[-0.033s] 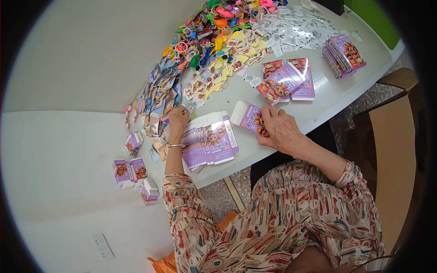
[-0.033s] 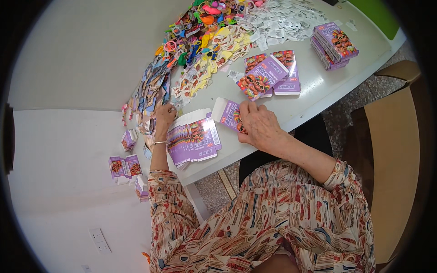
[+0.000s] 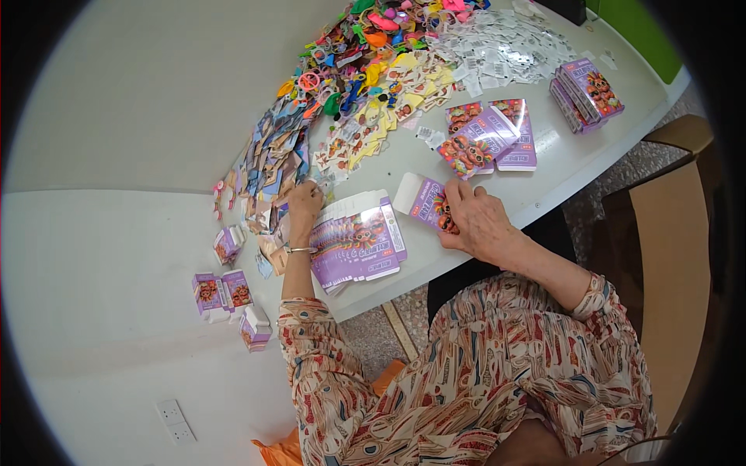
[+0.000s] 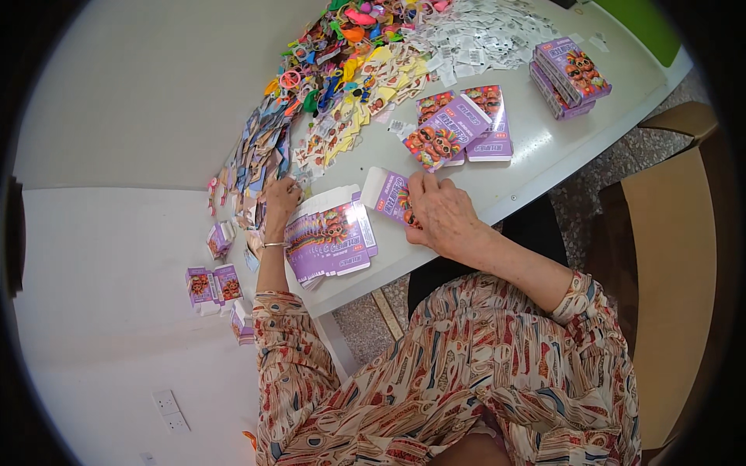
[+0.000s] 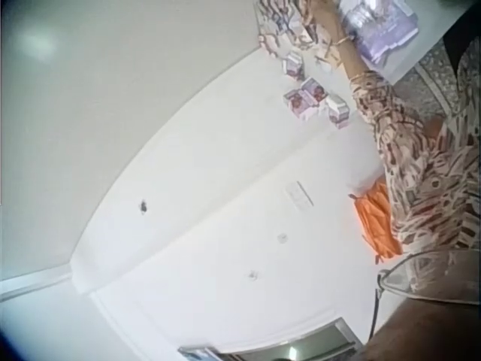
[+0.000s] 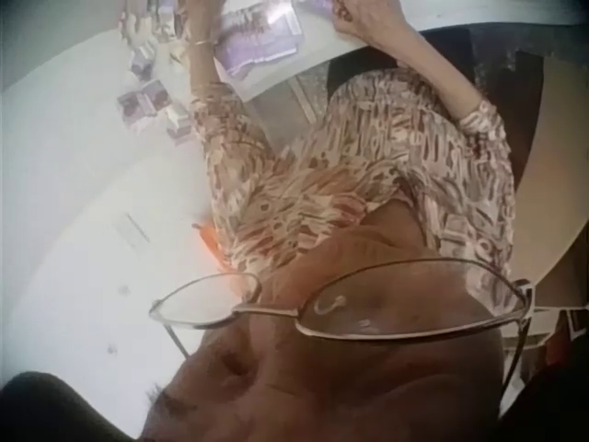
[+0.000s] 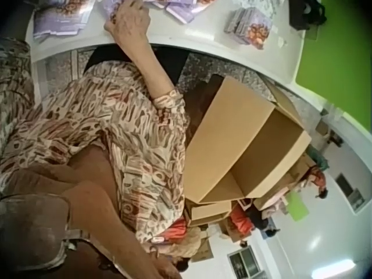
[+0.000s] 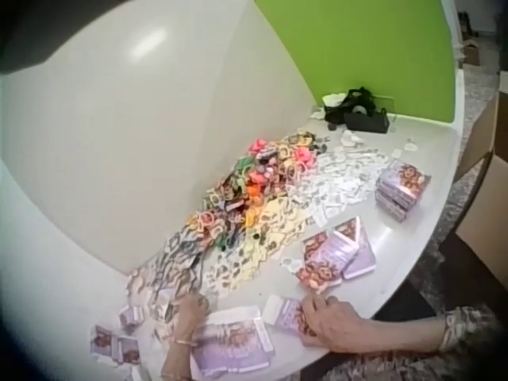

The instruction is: The recorder packs small colorful items into product boxes and then stacks those boxes into a larger shipping container.

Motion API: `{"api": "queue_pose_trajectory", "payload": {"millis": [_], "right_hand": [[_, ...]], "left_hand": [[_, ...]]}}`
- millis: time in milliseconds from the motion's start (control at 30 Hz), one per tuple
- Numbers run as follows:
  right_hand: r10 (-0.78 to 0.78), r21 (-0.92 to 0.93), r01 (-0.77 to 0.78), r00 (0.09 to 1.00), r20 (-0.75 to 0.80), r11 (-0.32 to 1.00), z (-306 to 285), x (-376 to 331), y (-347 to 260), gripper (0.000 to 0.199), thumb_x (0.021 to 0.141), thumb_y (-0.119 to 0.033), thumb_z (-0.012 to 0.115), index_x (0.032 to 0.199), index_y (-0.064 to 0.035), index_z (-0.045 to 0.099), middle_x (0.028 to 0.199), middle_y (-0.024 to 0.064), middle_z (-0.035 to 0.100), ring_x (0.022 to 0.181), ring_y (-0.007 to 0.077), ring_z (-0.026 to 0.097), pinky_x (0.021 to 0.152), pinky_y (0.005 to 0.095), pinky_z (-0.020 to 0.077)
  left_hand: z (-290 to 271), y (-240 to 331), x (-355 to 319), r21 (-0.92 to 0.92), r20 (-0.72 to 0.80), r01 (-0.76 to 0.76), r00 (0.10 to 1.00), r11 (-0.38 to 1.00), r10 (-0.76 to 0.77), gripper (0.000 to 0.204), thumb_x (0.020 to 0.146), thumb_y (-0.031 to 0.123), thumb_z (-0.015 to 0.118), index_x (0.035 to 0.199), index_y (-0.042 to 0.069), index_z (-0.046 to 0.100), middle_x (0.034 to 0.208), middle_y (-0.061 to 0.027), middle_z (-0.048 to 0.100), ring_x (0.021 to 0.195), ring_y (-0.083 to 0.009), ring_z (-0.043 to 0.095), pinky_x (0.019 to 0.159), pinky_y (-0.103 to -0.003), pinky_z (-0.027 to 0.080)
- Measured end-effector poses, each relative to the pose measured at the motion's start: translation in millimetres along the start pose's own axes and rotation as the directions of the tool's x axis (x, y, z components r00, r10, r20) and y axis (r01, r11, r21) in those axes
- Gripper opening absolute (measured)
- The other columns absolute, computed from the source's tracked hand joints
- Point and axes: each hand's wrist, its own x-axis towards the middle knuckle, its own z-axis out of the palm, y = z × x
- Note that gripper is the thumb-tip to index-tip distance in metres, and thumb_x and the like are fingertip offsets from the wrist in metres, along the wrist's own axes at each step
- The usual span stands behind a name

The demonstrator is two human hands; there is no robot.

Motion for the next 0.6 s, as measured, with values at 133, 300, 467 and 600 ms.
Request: {"api": "queue_pose_trajectory", "payload": {"millis": [133,300,467,600], "right_hand": [[0.024,0.004,-0.025,0.999,0.036,1.000,0,3,0,0.074,0.065,-0.031,0.078,0.115,0.0044,0.038,0.096,0.0201,0.054,0.078,0.0346,0.062,0.066,0.0412,0.0527],[0.023,0.076,-0.028,0.997,0.070,0.997,-4,5,4,0.073,0.067,-0.032,0.077,0.116,0.0048,0.038,0.098,0.0231,0.055,0.081,0.0391,0.061,0.070,0.0448,0.0516],[0.026,0.122,-0.041,0.992,0.123,0.992,-6,4,7,0.073,0.069,-0.034,0.076,0.116,0.0052,0.037,0.099,0.0259,0.056,0.084,0.0418,0.061,0.072,0.0468,0.0505],[-0.024,0.121,0.016,0.998,0.065,0.992,-8,-1,7,0.075,0.069,-0.034,0.076,0.119,0.0054,0.036,0.099,0.0257,0.057,0.083,0.0411,0.061,0.072,0.0461,0.0504]], "left_hand": [[-30,43,9,-0.345,0.214,0.328,0.940,0.880,-0.266,0.015,0.079,0.012,0.064,0.084,-0.002,0.068,0.067,-0.0086,0.063,0.059,-0.0145,0.060,0.057,-0.027,0.050],[-79,145,21,-0.766,0.368,0.388,0.919,0.513,-0.146,0.016,0.088,0.011,0.063,0.097,-0.001,0.067,0.082,-0.0019,0.064,0.069,-0.0095,0.061,0.063,-0.023,0.053],[-75,174,23,-0.780,0.577,0.536,0.816,0.323,0.041,0.018,0.085,0.011,0.067,0.099,-0.001,0.068,0.081,-0.0025,0.065,0.072,-0.0085,0.062,0.064,-0.023,0.054],[-59,171,27,-0.750,0.589,0.512,0.805,0.418,0.069,0.017,0.086,0.011,0.066,0.098,-0.001,0.067,0.080,-0.0023,0.065,0.070,-0.0083,0.061,0.059,-0.022,0.053]]}}
